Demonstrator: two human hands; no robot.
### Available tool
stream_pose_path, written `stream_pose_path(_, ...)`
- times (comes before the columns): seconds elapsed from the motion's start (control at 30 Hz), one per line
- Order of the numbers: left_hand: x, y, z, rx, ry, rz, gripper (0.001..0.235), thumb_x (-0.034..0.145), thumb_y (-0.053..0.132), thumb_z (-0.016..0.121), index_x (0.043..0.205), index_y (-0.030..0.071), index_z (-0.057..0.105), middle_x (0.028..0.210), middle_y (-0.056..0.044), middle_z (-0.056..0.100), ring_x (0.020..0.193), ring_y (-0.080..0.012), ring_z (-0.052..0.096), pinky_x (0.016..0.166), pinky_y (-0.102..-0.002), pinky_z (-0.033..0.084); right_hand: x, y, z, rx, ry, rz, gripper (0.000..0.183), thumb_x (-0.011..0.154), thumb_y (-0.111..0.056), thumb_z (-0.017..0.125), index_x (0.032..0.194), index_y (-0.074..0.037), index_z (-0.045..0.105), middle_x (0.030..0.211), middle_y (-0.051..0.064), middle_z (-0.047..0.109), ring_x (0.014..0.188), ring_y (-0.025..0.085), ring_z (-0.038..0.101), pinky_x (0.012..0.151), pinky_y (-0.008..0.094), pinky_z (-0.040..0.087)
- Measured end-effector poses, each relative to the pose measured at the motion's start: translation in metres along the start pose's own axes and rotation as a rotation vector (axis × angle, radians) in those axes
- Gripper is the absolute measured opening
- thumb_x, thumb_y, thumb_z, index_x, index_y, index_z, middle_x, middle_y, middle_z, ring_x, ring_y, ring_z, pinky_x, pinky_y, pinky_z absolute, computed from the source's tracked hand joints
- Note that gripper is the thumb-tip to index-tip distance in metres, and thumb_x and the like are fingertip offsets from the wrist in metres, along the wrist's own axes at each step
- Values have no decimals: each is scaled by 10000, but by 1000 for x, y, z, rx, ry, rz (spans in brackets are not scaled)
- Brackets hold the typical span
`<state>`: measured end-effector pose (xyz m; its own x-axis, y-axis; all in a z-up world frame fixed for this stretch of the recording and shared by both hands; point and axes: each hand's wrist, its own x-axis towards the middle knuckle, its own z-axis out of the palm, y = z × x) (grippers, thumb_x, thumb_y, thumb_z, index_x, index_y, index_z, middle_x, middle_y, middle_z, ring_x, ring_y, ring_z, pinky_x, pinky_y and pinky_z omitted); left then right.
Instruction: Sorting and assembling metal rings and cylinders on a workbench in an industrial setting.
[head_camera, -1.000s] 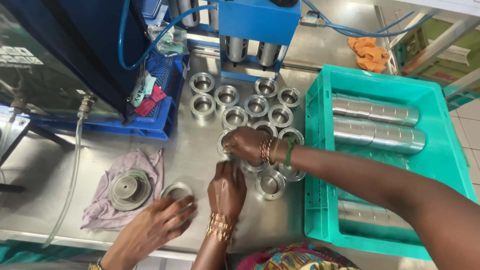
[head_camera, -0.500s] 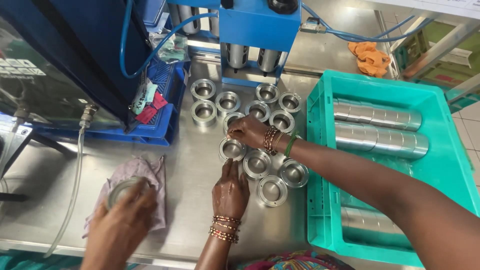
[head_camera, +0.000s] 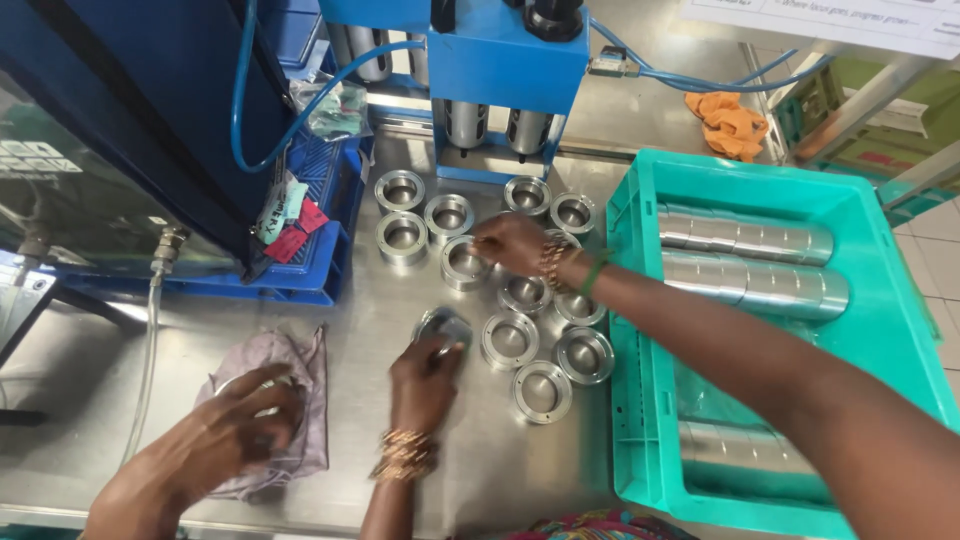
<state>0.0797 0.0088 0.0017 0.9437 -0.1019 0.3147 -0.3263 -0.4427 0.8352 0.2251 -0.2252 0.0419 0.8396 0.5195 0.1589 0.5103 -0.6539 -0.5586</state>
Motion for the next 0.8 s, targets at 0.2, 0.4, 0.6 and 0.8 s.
stream_pose_path(0.2,-18,-12,-87,-111,85,-688,470,1021,394,495,1061,-16,720,738,-184,723,631,-306,683,603,-441,520,-15,18,-10,79,-42,111,133,927,-200,713,951,-75,752,873,80,737,806,229,734,740,391,572)
stream_pose_path(0.4,-2,-42,-215,673,-562,555,298,636,121,741,932,82,750,1148,-96,670,1335,-472,454,1061,-503,372,-10,12,6,-43,-60,-62,139,902,-204,743,925,-74,786,882,90,769,851,261,699,795,398,555)
stream_pose_path(0.6,-4,-43,-208,579,-474,615,249,644,152,743,880,72,753,1066,-66,657,1268,-387,485,1114,-494,375,-7,0,8,-87,-46,-138,143,942,-178,692,917,-51,753,922,112,745,874,258,709,824,401,571)
stream_pose_path(0.8,-7,-33,-161,845,-461,653,223,647,118,663,833,80,780,1057,-38,718,1227,-316,594,1133,-535,399,28,13,3,-86,-129,-4,179,932,-212,701,879,-51,760,903,117,764,784,245,727,756,400,583)
